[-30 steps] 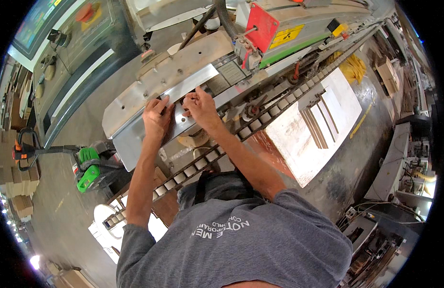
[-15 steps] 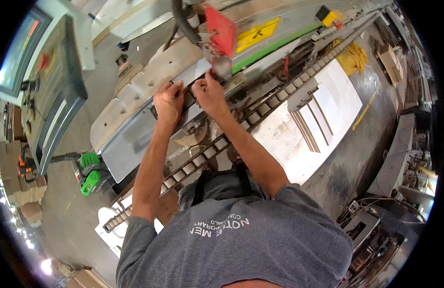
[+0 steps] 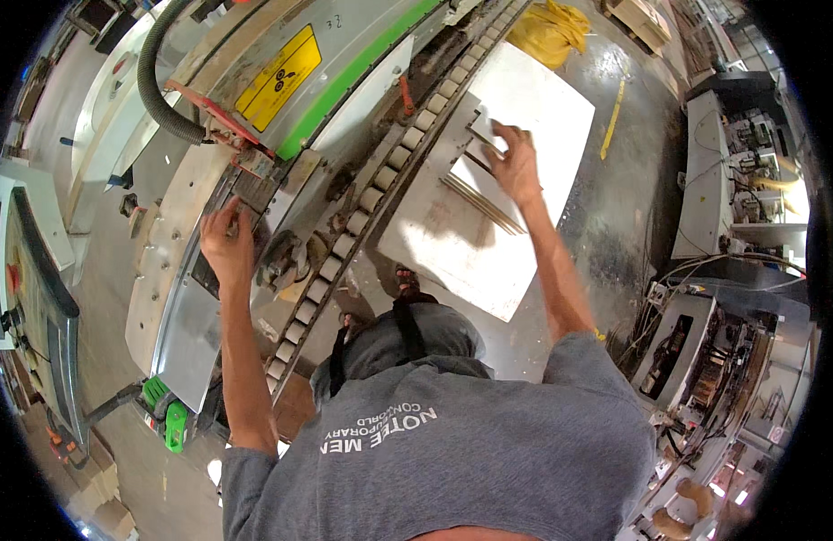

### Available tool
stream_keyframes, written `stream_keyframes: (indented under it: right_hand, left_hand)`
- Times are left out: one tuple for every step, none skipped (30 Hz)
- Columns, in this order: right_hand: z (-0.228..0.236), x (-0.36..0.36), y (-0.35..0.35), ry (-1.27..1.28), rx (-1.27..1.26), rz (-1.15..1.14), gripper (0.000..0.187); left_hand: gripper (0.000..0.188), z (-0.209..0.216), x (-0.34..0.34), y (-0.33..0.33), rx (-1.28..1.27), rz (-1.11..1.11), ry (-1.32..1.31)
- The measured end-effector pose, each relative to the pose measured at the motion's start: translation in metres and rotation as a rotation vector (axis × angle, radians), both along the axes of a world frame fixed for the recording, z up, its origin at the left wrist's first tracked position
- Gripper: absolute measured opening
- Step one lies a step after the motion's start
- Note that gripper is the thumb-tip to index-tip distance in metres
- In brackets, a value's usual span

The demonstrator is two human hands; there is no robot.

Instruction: The person feeds small wooden rectangular panels into a wood edging machine and then picks up several panels at once from a stack on a table.

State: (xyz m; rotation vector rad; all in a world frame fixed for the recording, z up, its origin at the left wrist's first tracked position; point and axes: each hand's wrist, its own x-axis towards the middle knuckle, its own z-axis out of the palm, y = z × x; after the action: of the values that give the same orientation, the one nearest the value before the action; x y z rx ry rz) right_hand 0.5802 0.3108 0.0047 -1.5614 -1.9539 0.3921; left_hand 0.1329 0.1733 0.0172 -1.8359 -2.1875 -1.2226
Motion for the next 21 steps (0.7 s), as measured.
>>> stream_keyframes:
  right_hand:
    - [-0.005, 0.022, 0.013, -0.162, -0.024, -0.022, 0.049]
    - [-0.009, 0.035, 0.02, -0.247, -0.047, -0.041, 0.052]
    - [-0.017, 0.049, 0.025, -0.334, -0.074, -0.065, 0.056]
    - [-0.035, 0.067, 0.031, -0.408, 0.0, -0.091, 0.064]
    - [-0.051, 0.082, 0.042, -0.409, 0.006, -0.085, 0.064]
    - [-0.065, 0.095, 0.055, -0.382, -0.019, -0.088, 0.068]
    - [-0.07, 0.105, 0.067, -0.356, -0.048, -0.091, 0.073]
    - [-0.066, 0.107, 0.08, -0.361, -0.147, -0.08, 0.078]
    - [-0.065, 0.108, 0.085, -0.358, -0.14, -0.072, 0.078]
    - [-0.064, 0.108, 0.09, -0.269, -0.24, -0.085, 0.071]
    - [-0.064, 0.113, 0.096, -0.183, -0.337, -0.099, 0.064]
    - [-0.062, 0.117, 0.102, -0.158, -0.346, -0.015, 0.06]
    - [-0.062, 0.122, 0.104, -0.168, -0.388, -0.045, 0.056]
    - [-0.056, 0.117, 0.103, -0.125, -0.401, -0.048, 0.059]
    - [-0.048, 0.117, 0.101, -0.084, -0.404, -0.062, 0.062]
    - [-0.056, 0.129, 0.1, -0.108, -0.284, -0.06, 0.055]
    - [-0.062, 0.145, 0.101, -0.135, -0.162, -0.064, 0.048]
    - [-0.052, 0.139, 0.099, -0.032, -0.14, -0.081, 0.04]
    - [-0.04, 0.128, 0.092, 0.072, -0.124, -0.092, 0.032]
    - [-0.021, 0.117, 0.085, 0.101, -0.052, -0.166, 0.028]
    - [0.0, 0.109, 0.075, 0.129, 0.02, -0.246, 0.025]
  left_hand:
    - [0.026, -0.003, 0.001, -0.011, -0.016, 0.023, -0.01]
    - [0.025, -0.006, 0.001, -0.02, -0.03, 0.051, -0.022]
    - [0.025, -0.009, 0.003, -0.026, -0.026, 0.051, -0.025]
    - [0.024, -0.008, 0.004, -0.031, -0.026, 0.061, -0.051]
    - [0.023, -0.009, 0.005, -0.038, -0.026, 0.077, -0.075]
    - [0.021, -0.011, 0.006, -0.043, -0.033, 0.121, -0.116]
    - [0.021, -0.014, 0.005, -0.049, -0.028, 0.128, -0.118]
    - [0.02, -0.015, 0.001, -0.055, -0.046, 0.126, -0.127]
    - [0.019, -0.016, -0.001, -0.06, -0.06, 0.122, -0.138]
    - [0.019, -0.016, -0.001, -0.064, -0.051, 0.129, -0.136]
    - [0.019, -0.016, 0.0, -0.069, -0.058, 0.154, -0.15]
    - [0.019, -0.016, 0.002, -0.072, -0.062, 0.176, -0.165]
    - [0.019, -0.016, 0.003, -0.074, -0.044, 0.177, -0.17]
    - [0.019, -0.017, 0.001, -0.077, -0.044, 0.185, -0.163]
    - [0.019, -0.017, 0.0, -0.076, -0.037, 0.182, -0.163]
    - [0.019, -0.02, 0.0, -0.073, -0.058, 0.169, -0.158]
    - [0.018, -0.02, 0.003, -0.068, -0.026, 0.119, -0.165]
    - [0.018, -0.022, 0.001, -0.071, -0.037, 0.15, -0.174]
    - [0.019, -0.025, -0.001, -0.077, -0.053, 0.183, -0.183]
    - [0.019, -0.027, 0.001, -0.083, -0.029, 0.182, -0.185]
    - [0.021, -0.029, 0.004, -0.086, 0.008, 0.191, -0.25]
